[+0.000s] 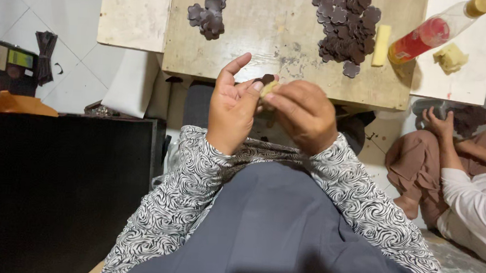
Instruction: The person sits on the floor at a low table and presses dark flower-shaped foam pieces one at a time with a small yellow sponge block, then places the pressed pieces in piles on the table. A second person on the floor nearby performs similar pressing work.
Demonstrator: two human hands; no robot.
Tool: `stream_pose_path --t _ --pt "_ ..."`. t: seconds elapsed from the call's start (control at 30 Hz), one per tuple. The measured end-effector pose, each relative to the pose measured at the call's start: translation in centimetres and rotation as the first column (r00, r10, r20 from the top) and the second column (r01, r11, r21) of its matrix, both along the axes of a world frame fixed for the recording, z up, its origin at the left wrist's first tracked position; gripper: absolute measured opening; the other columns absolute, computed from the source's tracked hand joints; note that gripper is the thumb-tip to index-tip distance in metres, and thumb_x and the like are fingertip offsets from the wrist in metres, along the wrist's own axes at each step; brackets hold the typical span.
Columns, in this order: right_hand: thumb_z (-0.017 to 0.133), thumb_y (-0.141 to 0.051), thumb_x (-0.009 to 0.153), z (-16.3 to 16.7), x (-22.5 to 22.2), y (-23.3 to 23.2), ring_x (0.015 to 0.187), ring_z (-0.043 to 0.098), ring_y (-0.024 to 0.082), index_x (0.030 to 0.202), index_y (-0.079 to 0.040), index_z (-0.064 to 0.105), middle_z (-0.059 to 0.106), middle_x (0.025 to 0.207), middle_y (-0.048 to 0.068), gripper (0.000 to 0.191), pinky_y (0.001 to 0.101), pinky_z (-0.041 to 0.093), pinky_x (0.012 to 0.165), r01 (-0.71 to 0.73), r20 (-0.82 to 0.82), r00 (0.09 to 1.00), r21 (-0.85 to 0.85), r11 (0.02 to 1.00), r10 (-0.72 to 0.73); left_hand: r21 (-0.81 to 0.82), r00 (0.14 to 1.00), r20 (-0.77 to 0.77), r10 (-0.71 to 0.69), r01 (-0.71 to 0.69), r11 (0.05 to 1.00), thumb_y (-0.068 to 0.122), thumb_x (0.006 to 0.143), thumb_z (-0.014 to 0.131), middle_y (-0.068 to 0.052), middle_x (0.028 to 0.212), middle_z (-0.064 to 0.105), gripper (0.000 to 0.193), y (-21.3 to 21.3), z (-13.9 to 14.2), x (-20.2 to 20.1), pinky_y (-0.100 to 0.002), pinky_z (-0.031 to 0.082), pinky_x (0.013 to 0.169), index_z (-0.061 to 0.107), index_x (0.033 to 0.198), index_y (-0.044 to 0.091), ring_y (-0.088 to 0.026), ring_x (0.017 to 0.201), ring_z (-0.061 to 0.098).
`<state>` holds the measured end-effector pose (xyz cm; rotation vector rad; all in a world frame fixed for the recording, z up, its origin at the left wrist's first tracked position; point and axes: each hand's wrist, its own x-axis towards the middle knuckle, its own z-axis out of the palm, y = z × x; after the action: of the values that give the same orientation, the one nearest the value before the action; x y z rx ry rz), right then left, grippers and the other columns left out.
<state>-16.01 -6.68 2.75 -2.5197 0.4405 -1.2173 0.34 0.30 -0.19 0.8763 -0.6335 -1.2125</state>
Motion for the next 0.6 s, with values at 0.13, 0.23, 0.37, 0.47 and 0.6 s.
stream_pose_path --t 0.13,0.23,0.37,0.47,0.6 --pt "0.082 0.006 0.086 -0.1 -0.5 -0.5 0.108 0.068 0.031 0.112 -0.003 0.074 0.070 0.113 0.012 0.029 0.0410 0.056 0.096 0.207 0.013 0.978 0.086 0.975 -0.209 0.055 1.000 0.011 0.004 -0.004 0.998 0.003 0.108 0.053 -0.015 0.119 0.071 0.056 0.2 -0.1 0.3 -0.027 0.060 0.087 0.027 0.157 0.003 -0.013 0.100 0.069" --pt "0.081 0.009 0.085 0.1 -1.1 -0.1 0.110 0.068 0.031 0.115 -0.002 0.074 0.070 0.116 0.013 0.032 0.0408 0.056 0.098 0.214 0.035 0.975 0.098 0.972 -0.219 0.039 1.000 -0.003 0.001 -0.001 0.999 0.004 0.108 0.054 -0.014 0.119 0.072 0.055 0.0 -0.3 0.1 -0.026 0.058 0.087 0.027 0.156 0.003 -0.012 0.102 0.069" --pt "0.084 0.006 0.086 -0.2 -0.5 0.4 0.108 0.068 0.030 0.113 -0.002 0.074 0.070 0.113 0.012 0.030 0.0402 0.056 0.096 0.120 0.046 0.991 0.074 0.990 -0.124 -0.036 0.998 -0.061 0.001 -0.003 0.999 0.002 0.109 0.055 -0.016 0.118 0.071 0.056 -0.1 -0.2 -0.3 -0.028 0.058 0.091 0.028 0.158 0.001 -0.015 0.102 0.069" --pt "0.083 0.006 0.086 -0.2 -0.5 0.0 0.109 0.068 0.029 0.113 -0.003 0.074 0.071 0.113 0.012 0.029 0.0400 0.056 0.097 0.170 0.011 0.985 0.123 0.978 -0.172 0.001 0.999 -0.044 -0.002 0.002 1.000 0.002 0.108 0.055 -0.018 0.121 0.071 0.056 0.2 0.2 -0.1 -0.030 0.059 0.093 0.027 0.157 0.000 -0.017 0.103 0.070" --pt "0.078 0.009 0.086 0.3 -1.1 -0.4 0.109 0.068 0.030 0.113 -0.002 0.073 0.071 0.113 0.013 0.030 0.0406 0.056 0.097 0.238 0.052 0.967 0.177 0.955 -0.250 -0.006 1.000 -0.019 0.024 -0.024 1.000 0.002 0.107 0.053 -0.018 0.122 0.070 0.058 0.0 0.6 0.3 -0.031 0.060 0.098 0.024 0.157 0.000 -0.017 0.110 0.070"
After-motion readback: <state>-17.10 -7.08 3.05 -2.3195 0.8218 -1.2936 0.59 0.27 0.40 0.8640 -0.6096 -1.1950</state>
